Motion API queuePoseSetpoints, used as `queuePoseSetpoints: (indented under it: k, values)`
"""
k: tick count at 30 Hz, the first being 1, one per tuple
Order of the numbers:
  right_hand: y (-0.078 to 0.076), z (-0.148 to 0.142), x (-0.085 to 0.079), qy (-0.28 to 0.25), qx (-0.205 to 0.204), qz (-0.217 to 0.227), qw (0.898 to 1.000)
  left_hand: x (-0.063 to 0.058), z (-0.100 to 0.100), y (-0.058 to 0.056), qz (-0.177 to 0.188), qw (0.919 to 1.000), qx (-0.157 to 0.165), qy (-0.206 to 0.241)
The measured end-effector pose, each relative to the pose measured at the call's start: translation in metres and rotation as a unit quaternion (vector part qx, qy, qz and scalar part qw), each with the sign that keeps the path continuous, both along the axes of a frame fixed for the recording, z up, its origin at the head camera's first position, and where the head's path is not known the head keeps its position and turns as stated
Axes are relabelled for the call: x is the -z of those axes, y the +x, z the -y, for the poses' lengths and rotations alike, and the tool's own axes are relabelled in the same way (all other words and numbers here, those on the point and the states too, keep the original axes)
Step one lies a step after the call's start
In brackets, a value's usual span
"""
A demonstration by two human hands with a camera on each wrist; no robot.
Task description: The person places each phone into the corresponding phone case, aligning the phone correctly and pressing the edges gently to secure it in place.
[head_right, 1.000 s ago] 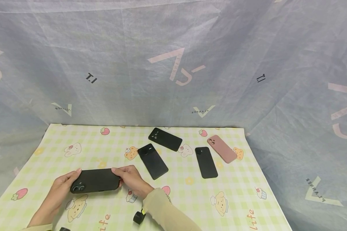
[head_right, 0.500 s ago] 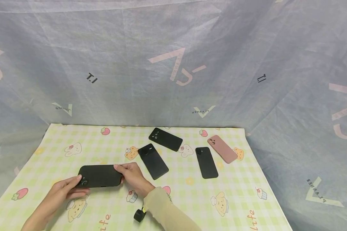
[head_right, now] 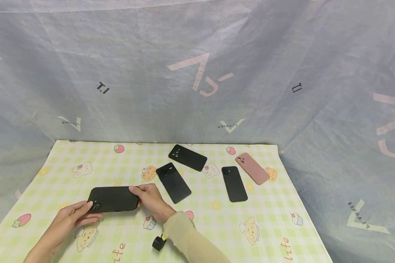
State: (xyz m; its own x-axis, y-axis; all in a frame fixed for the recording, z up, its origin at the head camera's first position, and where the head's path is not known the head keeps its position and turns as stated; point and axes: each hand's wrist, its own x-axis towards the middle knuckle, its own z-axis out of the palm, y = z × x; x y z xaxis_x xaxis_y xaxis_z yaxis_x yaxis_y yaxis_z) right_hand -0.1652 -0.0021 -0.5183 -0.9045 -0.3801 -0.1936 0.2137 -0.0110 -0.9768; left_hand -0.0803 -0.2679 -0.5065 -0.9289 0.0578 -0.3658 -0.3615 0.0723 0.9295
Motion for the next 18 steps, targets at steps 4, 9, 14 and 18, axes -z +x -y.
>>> queuePoseSetpoints:
  k: [4,9,14,18]
  values:
    - [-0.0007,-0.0002,-0.0002,0.005,-0.007,0.002,1.000,0.0013,-0.0003,-0.0002,-0.005,0.9999,-0.005,0.009]
    - [-0.0018,0.0004,0.0007,0.006,-0.012,0.007,1.000,0.0018,-0.0024,-0.0001,-0.020,0.9995,-0.022,0.008]
    - [-0.0013,0.0018,0.0014,0.004,-0.009,0.008,1.000,0.0020,-0.0037,0.0008,-0.008,0.9992,-0.039,0.005]
    - [-0.0013,0.0013,0.0012,0.004,-0.019,0.011,1.000,0.0018,-0.0046,0.0006,0.002,0.9985,-0.055,0.005]
